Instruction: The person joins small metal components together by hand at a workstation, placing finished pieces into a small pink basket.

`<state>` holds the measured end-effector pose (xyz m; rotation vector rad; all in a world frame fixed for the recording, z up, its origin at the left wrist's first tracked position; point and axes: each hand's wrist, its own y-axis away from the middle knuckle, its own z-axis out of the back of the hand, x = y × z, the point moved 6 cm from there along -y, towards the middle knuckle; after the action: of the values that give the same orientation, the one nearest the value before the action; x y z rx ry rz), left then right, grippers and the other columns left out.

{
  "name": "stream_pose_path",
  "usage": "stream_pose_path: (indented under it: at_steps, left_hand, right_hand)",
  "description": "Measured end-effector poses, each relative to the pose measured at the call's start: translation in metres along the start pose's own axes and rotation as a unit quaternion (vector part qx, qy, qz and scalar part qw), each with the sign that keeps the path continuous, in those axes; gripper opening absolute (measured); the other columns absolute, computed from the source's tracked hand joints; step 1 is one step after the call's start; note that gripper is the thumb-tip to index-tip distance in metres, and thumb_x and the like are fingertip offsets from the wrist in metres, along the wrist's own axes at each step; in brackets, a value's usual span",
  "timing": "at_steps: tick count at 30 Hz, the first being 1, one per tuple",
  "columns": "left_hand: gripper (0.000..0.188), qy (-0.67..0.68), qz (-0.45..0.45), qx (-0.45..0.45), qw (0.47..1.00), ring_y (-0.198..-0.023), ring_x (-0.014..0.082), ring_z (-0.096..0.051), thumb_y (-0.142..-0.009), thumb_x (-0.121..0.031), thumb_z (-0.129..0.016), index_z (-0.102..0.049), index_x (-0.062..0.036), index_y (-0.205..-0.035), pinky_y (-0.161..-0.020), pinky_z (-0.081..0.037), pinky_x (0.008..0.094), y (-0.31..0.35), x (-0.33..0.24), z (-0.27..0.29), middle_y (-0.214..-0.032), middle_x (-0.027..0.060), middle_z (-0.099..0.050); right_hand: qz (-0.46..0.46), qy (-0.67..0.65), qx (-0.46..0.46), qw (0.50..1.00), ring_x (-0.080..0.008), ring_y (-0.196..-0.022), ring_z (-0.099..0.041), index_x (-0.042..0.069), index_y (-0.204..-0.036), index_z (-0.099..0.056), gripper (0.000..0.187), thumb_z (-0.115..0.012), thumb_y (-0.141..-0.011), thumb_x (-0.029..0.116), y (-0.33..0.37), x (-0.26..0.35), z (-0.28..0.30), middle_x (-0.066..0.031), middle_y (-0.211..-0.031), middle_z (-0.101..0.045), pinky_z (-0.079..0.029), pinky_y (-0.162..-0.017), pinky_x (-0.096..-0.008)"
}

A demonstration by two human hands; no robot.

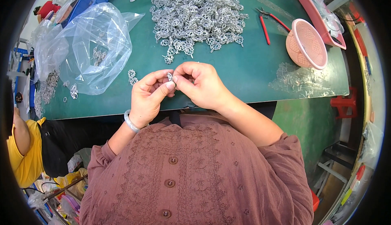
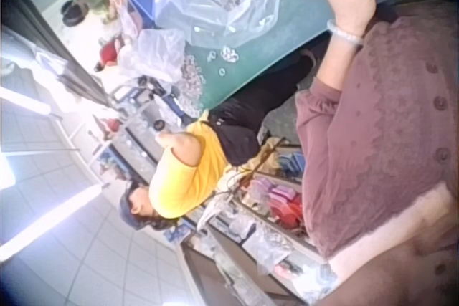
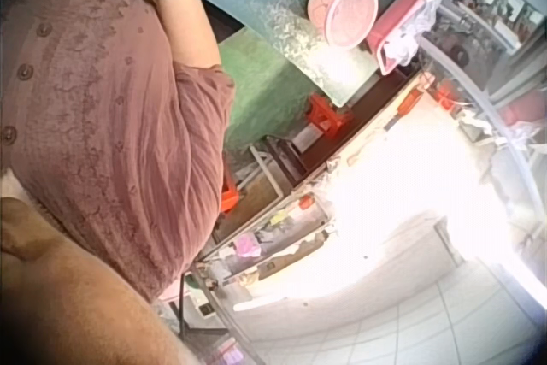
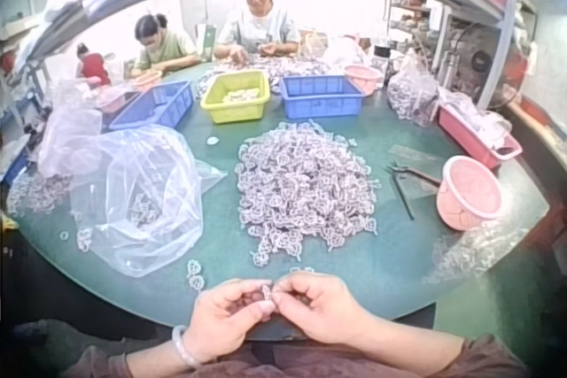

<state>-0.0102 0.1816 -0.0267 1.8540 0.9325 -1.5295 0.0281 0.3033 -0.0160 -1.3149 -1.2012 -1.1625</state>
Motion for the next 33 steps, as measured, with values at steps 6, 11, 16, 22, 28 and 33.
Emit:
stream_pose_path:
  at_steps: [6,11,16,22,28,33]
  left_hand:
    - [0.024,0.005,-0.003,-0.005,1.0,-0.075,0.0091,-0.057,-0.079,0.001,-0.058,-0.055,0.0018,-0.103,-0.063,-0.047,0.02,0.0,-0.001,0.0,-0.087,0.0052,-0.059]
    - [0.031,-0.077,-0.08,0.005,0.994,-0.077,0.0088,-0.054,-0.079,0.002,-0.056,-0.053,0.0004,-0.11,-0.071,-0.047,0.0227,0.0,-0.005,0.003,-0.096,0.005,-0.055]
    - [0.032,-0.046,-0.094,0.001,0.994,-0.086,0.0109,-0.055,-0.078,0.005,-0.056,-0.053,0.0,-0.11,-0.076,-0.046,0.0229,0.001,-0.01,0.0,-0.1,0.006,-0.054]
    - [0.031,-0.012,-0.063,0.011,0.998,-0.087,0.0127,-0.057,-0.081,0.005,-0.053,-0.052,-0.0001,-0.112,-0.077,-0.047,0.0237,0.001,-0.005,0.002,-0.098,0.0074,-0.057]
    - [0.031,0.023,-0.036,0.014,0.999,-0.082,0.0134,-0.058,-0.083,0.002,-0.051,-0.05,0.0004,-0.114,-0.076,-0.048,0.0245,0.001,-0.001,0.003,-0.094,0.0083,-0.059]
    - [0.028,0.079,0.004,-0.02,0.997,-0.079,0.0144,-0.06,-0.083,0.001,-0.05,-0.051,0.0014,-0.111,-0.073,-0.05,0.0252,0.0,0.002,0.004,-0.09,0.0102,-0.061]
  right_hand:
    - [0.009,0.007,-0.008,1.0,-0.0059,-0.064,-0.052,-0.002,-0.078,-0.056,0.008,-0.053,-0.082,0.004,-0.001,-0.001,0.0,-0.0032,-0.069,-0.058,-0.043,-0.057,-0.0211]
    - [0.038,0.046,-0.014,0.998,-0.0069,-0.068,-0.053,-0.001,-0.081,-0.056,0.005,-0.056,-0.08,0.004,0.0,0.004,0.002,-0.0029,-0.074,-0.058,-0.044,-0.06,-0.0217]
    - [0.06,0.035,-0.037,0.997,-0.0092,-0.072,-0.055,-0.001,-0.087,-0.056,0.01,-0.058,-0.078,0.003,0.0,0.005,0.005,-0.0046,-0.08,-0.057,-0.045,-0.063,-0.0229]
    - [0.099,0.1,-0.045,0.989,-0.0118,-0.072,-0.056,-0.001,-0.087,-0.056,0.011,-0.058,-0.076,0.001,0.002,0.013,0.005,-0.0063,-0.08,-0.056,-0.046,-0.062,-0.0236]
    - [0.099,0.142,-0.043,0.984,-0.0126,-0.068,-0.056,0.0,-0.081,-0.057,0.005,-0.058,-0.076,0.001,0.002,0.02,0.003,-0.0067,-0.077,-0.056,-0.045,-0.058,-0.0239]
    - [0.14,0.191,-0.048,0.97,-0.0134,-0.063,-0.054,0.0,-0.077,-0.056,0.005,-0.06,-0.073,0.0,0.004,0.026,0.002,-0.0065,-0.071,-0.055,-0.044,-0.054,-0.0241]
